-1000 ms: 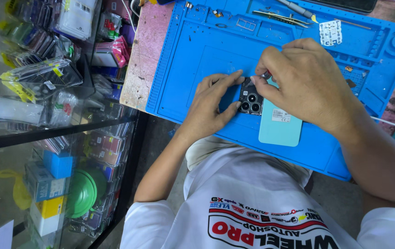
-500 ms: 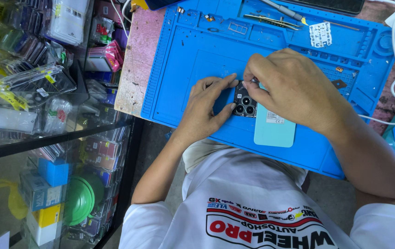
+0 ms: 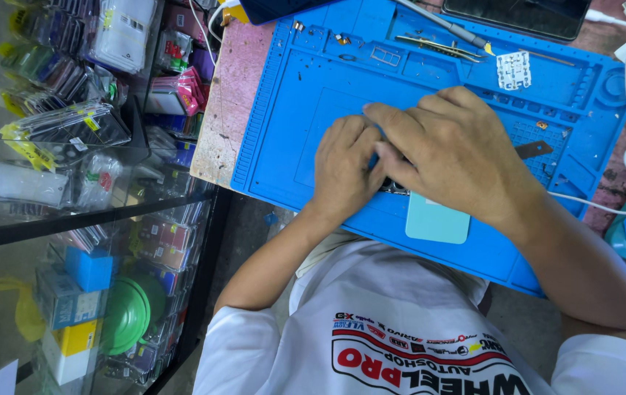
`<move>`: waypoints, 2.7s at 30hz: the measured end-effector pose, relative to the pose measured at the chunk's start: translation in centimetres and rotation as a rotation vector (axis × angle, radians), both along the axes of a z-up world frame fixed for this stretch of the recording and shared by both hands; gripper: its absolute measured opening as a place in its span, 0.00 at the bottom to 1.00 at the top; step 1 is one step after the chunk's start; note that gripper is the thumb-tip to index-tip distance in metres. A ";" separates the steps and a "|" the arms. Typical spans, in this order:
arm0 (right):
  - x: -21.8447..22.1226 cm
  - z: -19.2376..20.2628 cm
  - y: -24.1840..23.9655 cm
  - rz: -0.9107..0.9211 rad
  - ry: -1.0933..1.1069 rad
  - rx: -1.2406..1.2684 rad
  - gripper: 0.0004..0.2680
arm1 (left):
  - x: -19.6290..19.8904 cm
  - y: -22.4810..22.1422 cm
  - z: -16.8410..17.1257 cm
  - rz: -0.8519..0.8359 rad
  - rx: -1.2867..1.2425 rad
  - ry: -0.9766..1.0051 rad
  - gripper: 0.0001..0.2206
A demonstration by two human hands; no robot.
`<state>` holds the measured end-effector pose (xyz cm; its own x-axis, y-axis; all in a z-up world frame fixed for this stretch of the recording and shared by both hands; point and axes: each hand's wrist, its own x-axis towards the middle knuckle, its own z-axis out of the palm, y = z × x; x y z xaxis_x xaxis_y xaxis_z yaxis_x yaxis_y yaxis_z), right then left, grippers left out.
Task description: The person uses a screwdriver and a prying tool to disassemble a light blue mobile phone on a blue anti-static mat, removing the back cover and motherboard to work on internal components.
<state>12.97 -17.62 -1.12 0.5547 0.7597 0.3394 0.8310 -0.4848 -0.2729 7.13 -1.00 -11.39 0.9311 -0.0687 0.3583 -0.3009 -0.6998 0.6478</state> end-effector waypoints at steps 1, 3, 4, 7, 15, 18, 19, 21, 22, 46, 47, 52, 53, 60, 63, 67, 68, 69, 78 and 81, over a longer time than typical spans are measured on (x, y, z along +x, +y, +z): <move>0.2 -0.1 0.1 -0.015 0.025 -0.009 0.13 | 0.0 0.0 0.3 0.001 -0.004 -0.003 0.17; 0.5 -0.3 0.2 -0.045 0.080 -0.030 0.08 | -0.4 0.3 1.0 0.001 -0.015 -0.002 0.28; 0.5 -0.3 0.0 -0.001 0.078 0.007 0.11 | -0.7 0.8 1.3 -0.041 -0.042 0.014 0.32; 0.6 -0.2 -0.5 0.022 0.075 0.004 0.13 | -1.5 2.4 1.0 -0.095 -0.143 0.079 0.38; 1.0 -0.4 -1.1 -0.093 0.066 -0.130 0.12 | -1.7 3.0 -0.9 0.007 -0.286 0.107 0.30; 1.2 -0.3 -1.1 0.077 0.170 0.070 0.15 | -1.8 3.0 -0.6 0.006 -0.306 0.117 0.29; 1.1 -0.3 -1.0 0.035 0.144 0.020 0.14 | -1.7 3.0 -0.4 0.004 -0.306 0.119 0.28; 1.0 -0.2 -0.9 -0.047 0.095 -0.080 0.10 | -1.8 3.0 -0.2 0.002 -0.305 0.127 0.27; 1.0 -0.1 -1.0 -0.007 0.114 -0.031 0.12 | -1.8 3.0 -0.2 0.003 -0.305 0.129 0.27; 3.6 1.1 -6.8 -0.172 -0.079 0.153 0.04 | 10.2 -1.4 -0.3 -0.252 0.200 -0.259 0.09; 3.5 1.4 -7.1 -0.204 -0.092 0.123 0.04 | 11.0 -1.5 -0.2 -0.267 0.205 -0.274 0.10; 3.0 2.5 -6.5 -0.167 -0.030 0.117 0.05 | 9.0 0.1 1.1 -0.240 -0.018 -0.154 0.12; 2.7 2.6 -6.3 -0.155 -0.009 0.121 0.05 | 7.8 1.0 1.5 -0.225 -0.091 -0.074 0.12; 1.0 -0.1 -1.8 -0.005 0.141 0.024 0.05 | -0.3 3.8 2.9 -0.272 -0.348 0.247 0.17; 0.3 -0.7 -1.5 0.012 0.137 0.032 0.05 | -1.8 3.4 2.0 -0.292 -0.371 0.226 0.17; -0.2 -0.7 -1.4 0.019 0.176 0.033 0.05 | -2.4 3.2 1.2 -0.278 -0.373 0.212 0.17; -0.3 -0.7 -1.3 0.018 0.186 0.024 0.06 | -2.5 3.3 1.1 -0.279 -0.375 0.214 0.17; -0.5 -0.6 -1.2 0.017 0.197 0.016 0.06 | -2.6 3.3 1.1 -0.279 -0.376 0.217 0.17; -0.6 -0.7 -0.8 0.033 0.184 0.031 0.06 | -2.7 3.4 0.8 -0.270 -0.365 0.231 0.17; -0.6 -0.8 -0.7 0.030 0.199 0.044 0.06 | -2.7 3.4 0.8 -0.261 -0.377 0.225 0.15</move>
